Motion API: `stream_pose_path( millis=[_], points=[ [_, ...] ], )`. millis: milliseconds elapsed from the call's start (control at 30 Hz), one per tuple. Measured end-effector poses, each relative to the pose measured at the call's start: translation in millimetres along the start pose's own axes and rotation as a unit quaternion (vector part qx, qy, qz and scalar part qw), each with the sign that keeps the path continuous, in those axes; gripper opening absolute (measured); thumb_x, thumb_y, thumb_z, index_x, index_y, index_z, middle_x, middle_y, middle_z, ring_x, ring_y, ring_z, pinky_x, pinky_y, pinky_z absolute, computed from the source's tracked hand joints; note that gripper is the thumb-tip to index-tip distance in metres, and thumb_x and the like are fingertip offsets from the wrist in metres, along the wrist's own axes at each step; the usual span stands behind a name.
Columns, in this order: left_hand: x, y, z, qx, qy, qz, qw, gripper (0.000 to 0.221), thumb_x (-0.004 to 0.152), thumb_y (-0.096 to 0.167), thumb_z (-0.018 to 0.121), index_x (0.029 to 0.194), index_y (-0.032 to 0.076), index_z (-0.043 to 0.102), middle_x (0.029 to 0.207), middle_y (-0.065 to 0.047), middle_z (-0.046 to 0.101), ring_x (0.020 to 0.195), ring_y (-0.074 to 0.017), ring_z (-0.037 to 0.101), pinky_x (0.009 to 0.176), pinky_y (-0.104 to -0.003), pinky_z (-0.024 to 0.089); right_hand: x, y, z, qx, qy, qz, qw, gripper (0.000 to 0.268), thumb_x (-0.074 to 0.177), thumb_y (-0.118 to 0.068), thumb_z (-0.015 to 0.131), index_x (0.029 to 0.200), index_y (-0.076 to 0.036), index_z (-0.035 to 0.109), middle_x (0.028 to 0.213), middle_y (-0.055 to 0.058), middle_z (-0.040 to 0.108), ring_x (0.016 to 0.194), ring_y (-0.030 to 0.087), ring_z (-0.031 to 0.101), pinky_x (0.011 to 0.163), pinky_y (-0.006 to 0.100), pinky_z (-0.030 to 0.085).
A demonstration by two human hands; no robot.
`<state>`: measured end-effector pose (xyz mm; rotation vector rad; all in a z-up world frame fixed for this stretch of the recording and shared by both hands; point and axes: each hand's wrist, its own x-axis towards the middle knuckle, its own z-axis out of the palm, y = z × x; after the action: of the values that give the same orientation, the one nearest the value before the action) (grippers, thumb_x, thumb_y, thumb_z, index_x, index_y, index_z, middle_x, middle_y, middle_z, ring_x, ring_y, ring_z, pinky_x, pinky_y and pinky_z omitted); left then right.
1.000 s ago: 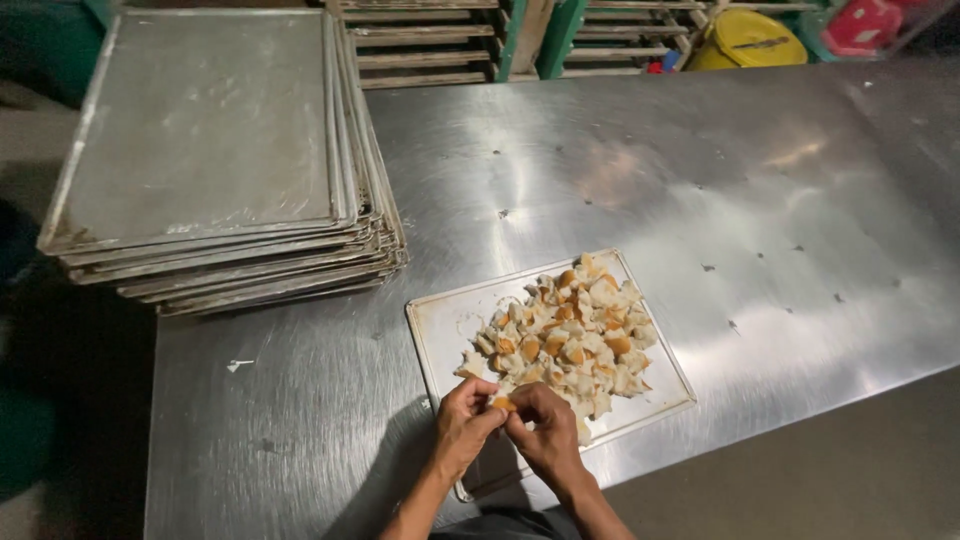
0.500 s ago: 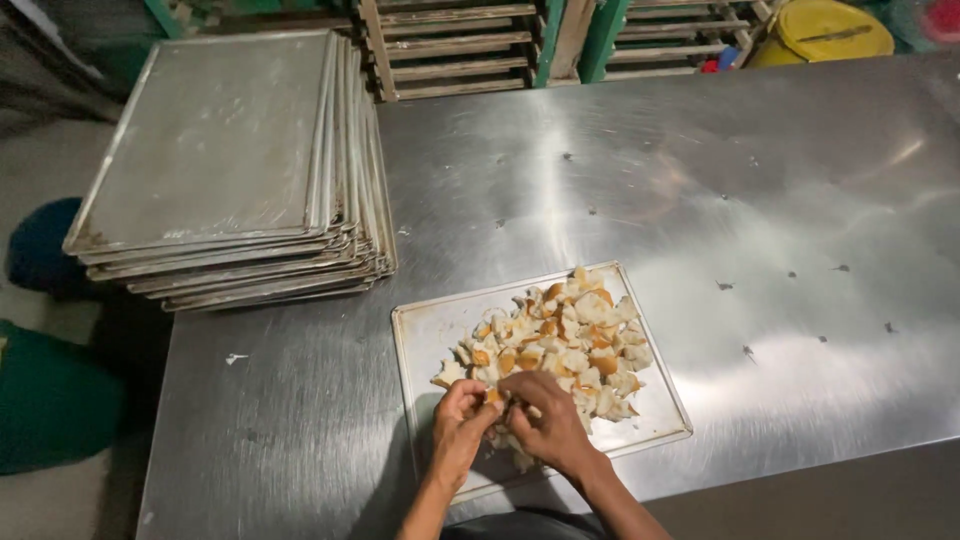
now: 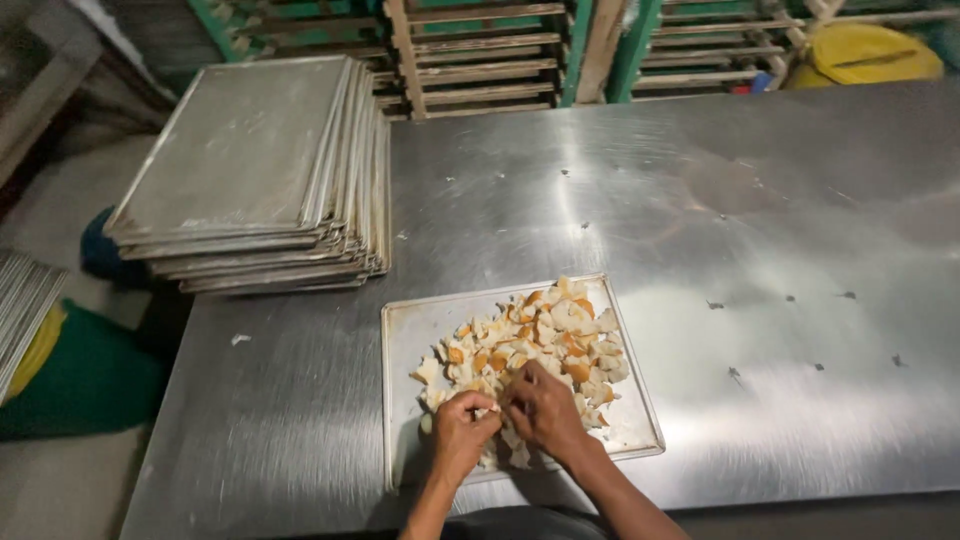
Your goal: Tearing whole bread rolls into small pieces on a metal tray.
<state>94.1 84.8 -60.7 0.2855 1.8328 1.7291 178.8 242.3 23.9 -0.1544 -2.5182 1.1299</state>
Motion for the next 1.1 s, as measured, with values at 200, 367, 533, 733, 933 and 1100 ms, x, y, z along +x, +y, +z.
stream_pose_path(
  millis=[200, 367, 533, 733, 933, 1100],
  points=[
    [-23.7, 6.7, 0.1, 0.049, 0.095, 0.123, 0.987, 0.035, 0.082, -0.005, 0.068, 0.115, 0.002, 0.073, 0.097, -0.007, 0.065, 0.07, -0.0105, 0.058, 0.06, -0.026, 0.048, 16.3, -21.3, -27.7, -0.122, 0.112, -0.15, 0.975, 0.046, 0.056, 0.002, 0.069, 0.101, -0.007, 0.072, 0.113, 0.023, 0.065, 0.094, 0.044, 0.06, 0.08, 0.045, 0.053],
    [-37.3, 3.8, 7.3, -0.027, 0.153, 0.078, 0.985, 0.033, 0.082, -0.007, 0.069, 0.113, 0.003, 0.064, 0.094, -0.007, 0.071, 0.077, -0.012, 0.067, 0.066, -0.027, 0.056, 12.0, -30.5, -11.8, 0.022, 0.002, -0.159, 0.987, 0.045, 0.066, 0.003, 0.068, 0.11, -0.003, 0.07, 0.108, 0.02, 0.067, 0.096, 0.04, 0.063, 0.084, 0.046, 0.054],
    [-43.1, -18.8, -1.9, -0.111, 0.117, 0.111, 0.981, 0.026, 0.083, -0.011, 0.067, 0.106, 0.002, 0.066, 0.094, -0.008, 0.073, 0.082, -0.0132, 0.071, 0.073, -0.026, 0.057, 5.9, -10.9, 20.5, 0.135, -0.122, -0.102, 0.978, 0.028, 0.076, 0.002, 0.065, 0.102, -0.003, 0.073, 0.098, 0.014, 0.07, 0.088, 0.032, 0.069, 0.075, 0.04, 0.058],
    [-37.9, -12.5, -9.4, -0.059, 0.115, 0.15, 0.98, 0.029, 0.078, -0.018, 0.065, 0.1, 0.001, 0.067, 0.099, -0.006, 0.07, 0.091, -0.0133, 0.067, 0.079, -0.025, 0.055, 19.8, 22.3, 2.1, 0.114, 0.001, -0.029, 0.993, 0.011, 0.076, 0.0, 0.062, 0.084, -0.002, 0.07, 0.091, 0.011, 0.071, 0.087, 0.027, 0.072, 0.075, 0.036, 0.059],
    [-62.5, 69.4, -25.1, 0.273, 0.171, 0.272, 0.907, 0.036, 0.072, -0.006, 0.072, 0.107, -0.001, 0.073, 0.114, -0.015, 0.068, 0.106, -0.0314, 0.066, 0.084, -0.038, 0.054, 1.4, 38.7, -37.8, 0.037, 0.115, -0.06, 0.991, 0.026, 0.076, -0.004, 0.064, 0.098, -0.007, 0.077, 0.105, 0.011, 0.074, 0.104, 0.031, 0.067, 0.097, 0.043, 0.049],
    [-95.6, 66.3, -54.9, 0.466, 0.126, -0.087, 0.871, 0.041, 0.07, 0.023, 0.093, 0.095, 0.005, 0.067, 0.101, -0.015, 0.065, 0.091, -0.0363, 0.066, 0.075, -0.048, 0.054, -15.9, 33.6, -40.1, -0.038, 0.1, 0.026, 0.994, 0.042, 0.079, -0.007, 0.069, 0.12, -0.012, 0.072, 0.132, 0.013, 0.063, 0.114, 0.033, 0.06, 0.097, 0.042, 0.052]
  ],
)
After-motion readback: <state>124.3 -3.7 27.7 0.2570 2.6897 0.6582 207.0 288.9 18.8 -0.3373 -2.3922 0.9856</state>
